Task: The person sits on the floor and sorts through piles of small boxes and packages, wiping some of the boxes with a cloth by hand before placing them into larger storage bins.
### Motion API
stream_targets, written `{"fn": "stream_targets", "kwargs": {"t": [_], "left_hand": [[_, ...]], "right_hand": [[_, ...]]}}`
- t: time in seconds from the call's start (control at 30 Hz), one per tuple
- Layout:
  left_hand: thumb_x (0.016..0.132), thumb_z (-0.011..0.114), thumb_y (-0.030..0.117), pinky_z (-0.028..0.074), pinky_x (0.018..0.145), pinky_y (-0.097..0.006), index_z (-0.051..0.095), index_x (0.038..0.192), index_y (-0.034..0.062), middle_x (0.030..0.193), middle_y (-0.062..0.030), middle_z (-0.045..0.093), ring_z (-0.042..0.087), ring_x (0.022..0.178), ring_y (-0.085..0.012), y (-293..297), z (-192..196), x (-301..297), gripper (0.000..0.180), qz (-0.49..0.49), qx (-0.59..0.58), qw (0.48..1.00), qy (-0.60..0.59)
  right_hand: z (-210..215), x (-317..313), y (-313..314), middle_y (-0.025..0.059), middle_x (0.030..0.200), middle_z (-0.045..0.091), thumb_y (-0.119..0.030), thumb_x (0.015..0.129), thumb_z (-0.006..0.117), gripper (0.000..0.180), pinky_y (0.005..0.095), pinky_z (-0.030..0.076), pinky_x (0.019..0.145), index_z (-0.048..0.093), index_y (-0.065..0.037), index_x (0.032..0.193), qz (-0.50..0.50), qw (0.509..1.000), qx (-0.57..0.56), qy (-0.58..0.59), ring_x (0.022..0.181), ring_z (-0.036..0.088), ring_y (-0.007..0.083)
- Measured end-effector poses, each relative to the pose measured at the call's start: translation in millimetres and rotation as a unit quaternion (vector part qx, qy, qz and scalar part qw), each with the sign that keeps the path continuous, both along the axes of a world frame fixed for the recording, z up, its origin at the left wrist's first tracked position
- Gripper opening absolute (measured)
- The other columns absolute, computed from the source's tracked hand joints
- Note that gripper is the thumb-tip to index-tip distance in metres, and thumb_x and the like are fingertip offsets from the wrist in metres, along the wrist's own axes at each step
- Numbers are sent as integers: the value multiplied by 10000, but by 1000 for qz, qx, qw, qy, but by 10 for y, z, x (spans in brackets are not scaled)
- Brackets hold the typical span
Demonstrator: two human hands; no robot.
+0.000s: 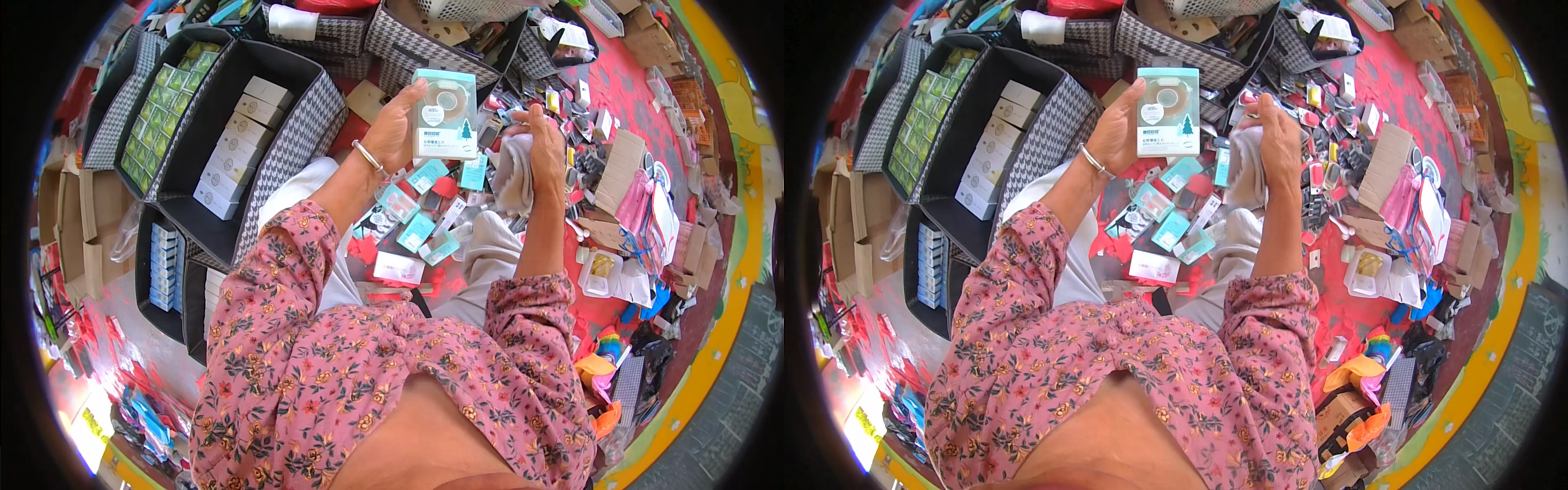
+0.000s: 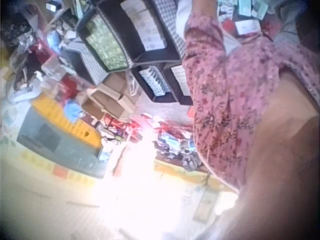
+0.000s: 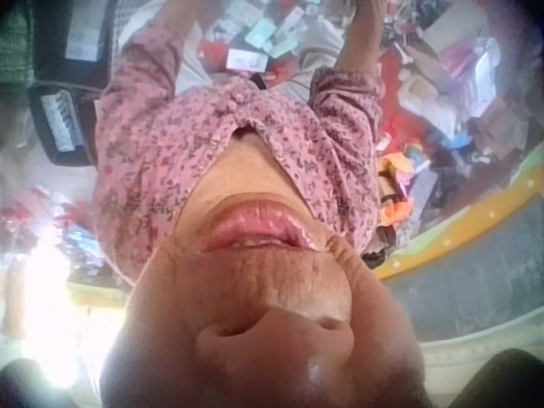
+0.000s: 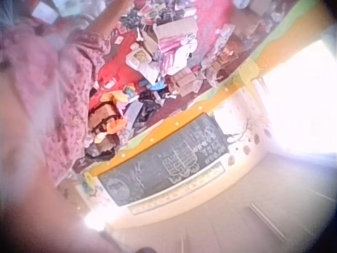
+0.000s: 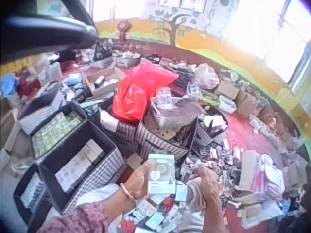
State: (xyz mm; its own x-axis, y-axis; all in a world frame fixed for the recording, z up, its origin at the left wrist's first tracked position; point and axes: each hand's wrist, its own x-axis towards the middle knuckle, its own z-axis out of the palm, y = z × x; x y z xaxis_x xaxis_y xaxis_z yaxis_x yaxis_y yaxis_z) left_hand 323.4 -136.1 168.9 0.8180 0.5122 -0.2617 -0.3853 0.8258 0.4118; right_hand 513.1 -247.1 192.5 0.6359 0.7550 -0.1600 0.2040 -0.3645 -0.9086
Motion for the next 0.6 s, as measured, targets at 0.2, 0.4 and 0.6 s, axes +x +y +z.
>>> {"fn": "stream_targets", "kwargs": {"t": [0.2,0.4,0.6], "left_hand": [[905,421,334,424,856,-348,425,1171,67,1072,-66,531,513,989,-173,-23,-125,82,377,28,88,996,20],[842,539,366,382,874,-313,157,1351,83,1239,-99,397,435,1072,-181,-56,-139,61,696,41,215,959,182],[686,730,317,388,916,-381,125,1322,9,1259,-175,357,417,1134,-263,-147,-61,131,930,21,240,964,114]], "right_hand": [[56,-506,50,102,907,626,-226,724,636,427,269,444,732,564,45,1046,167,973,-12,157,765,582,154],[5,-482,74,134,818,607,-218,662,671,409,335,474,621,538,-3,985,-19,939,-4,-343,696,610,261],[2,-897,135,130,865,561,-230,651,679,419,380,470,625,510,-37,982,49,901,17,-430,696,580,322]]}}
